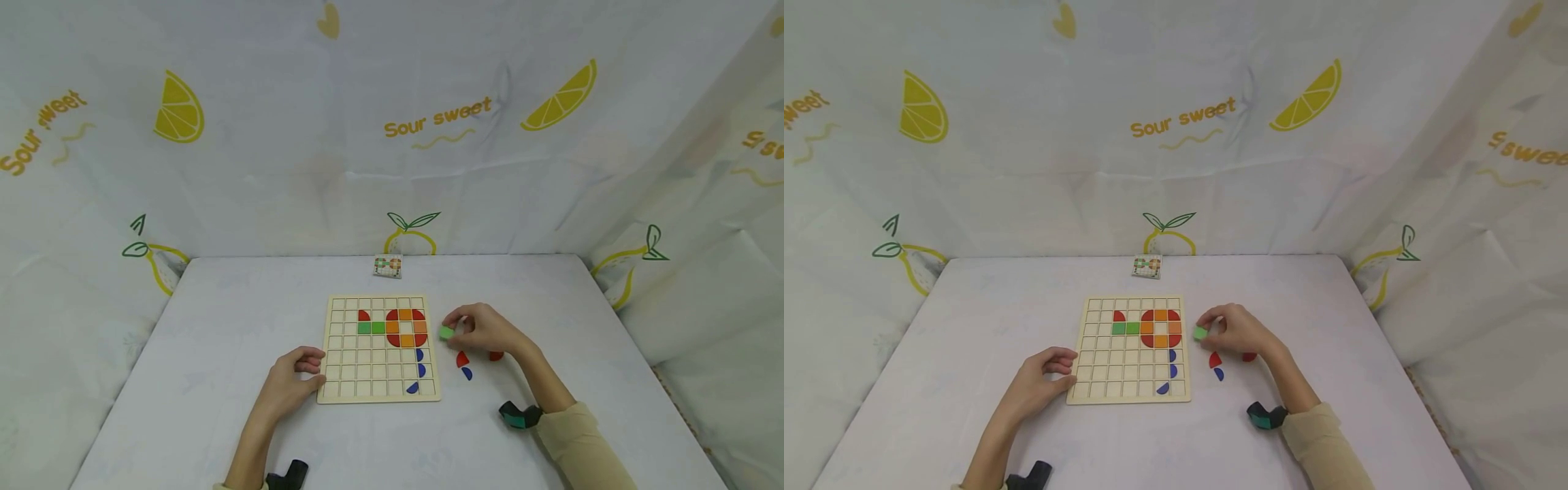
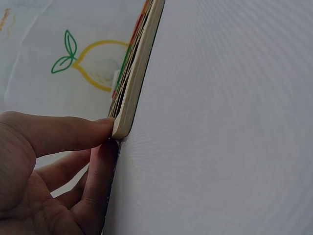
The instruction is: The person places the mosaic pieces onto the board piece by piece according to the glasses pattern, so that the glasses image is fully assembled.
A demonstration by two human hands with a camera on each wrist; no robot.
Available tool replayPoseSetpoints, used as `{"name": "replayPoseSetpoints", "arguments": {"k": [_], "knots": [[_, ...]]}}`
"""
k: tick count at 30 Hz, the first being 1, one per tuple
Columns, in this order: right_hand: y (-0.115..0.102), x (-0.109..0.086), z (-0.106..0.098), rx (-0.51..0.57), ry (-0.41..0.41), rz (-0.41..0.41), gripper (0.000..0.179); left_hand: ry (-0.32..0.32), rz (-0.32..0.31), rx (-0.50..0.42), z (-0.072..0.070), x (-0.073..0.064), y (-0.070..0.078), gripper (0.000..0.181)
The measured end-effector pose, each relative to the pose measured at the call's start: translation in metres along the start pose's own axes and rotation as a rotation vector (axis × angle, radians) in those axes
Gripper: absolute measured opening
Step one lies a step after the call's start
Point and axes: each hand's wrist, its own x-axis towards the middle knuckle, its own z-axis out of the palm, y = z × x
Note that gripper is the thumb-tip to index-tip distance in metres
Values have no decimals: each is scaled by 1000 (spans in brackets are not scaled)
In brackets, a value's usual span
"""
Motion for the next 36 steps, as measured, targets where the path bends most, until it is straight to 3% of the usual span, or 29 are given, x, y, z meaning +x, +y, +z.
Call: {"name": "replayPoseSetpoints", "arguments": {"k": [7, 14, 21, 36], "knots": [[-13, 8, 2, 25, 1, -24, 28, 1, 1, 2, 0, 0, 0, 39], [-34, 22, 7, 49, 9, -108, 31, 3, 1, -2, 0, 0, 0, 39], [-51, 41, 19, 76, 25, -184, 31, 2, 5, 1, 0, -1, 1, 39], [-80, 87, 48, 104, -39, -277, 29, 0, 2, 2, -1, -1, 2, 39]]}}
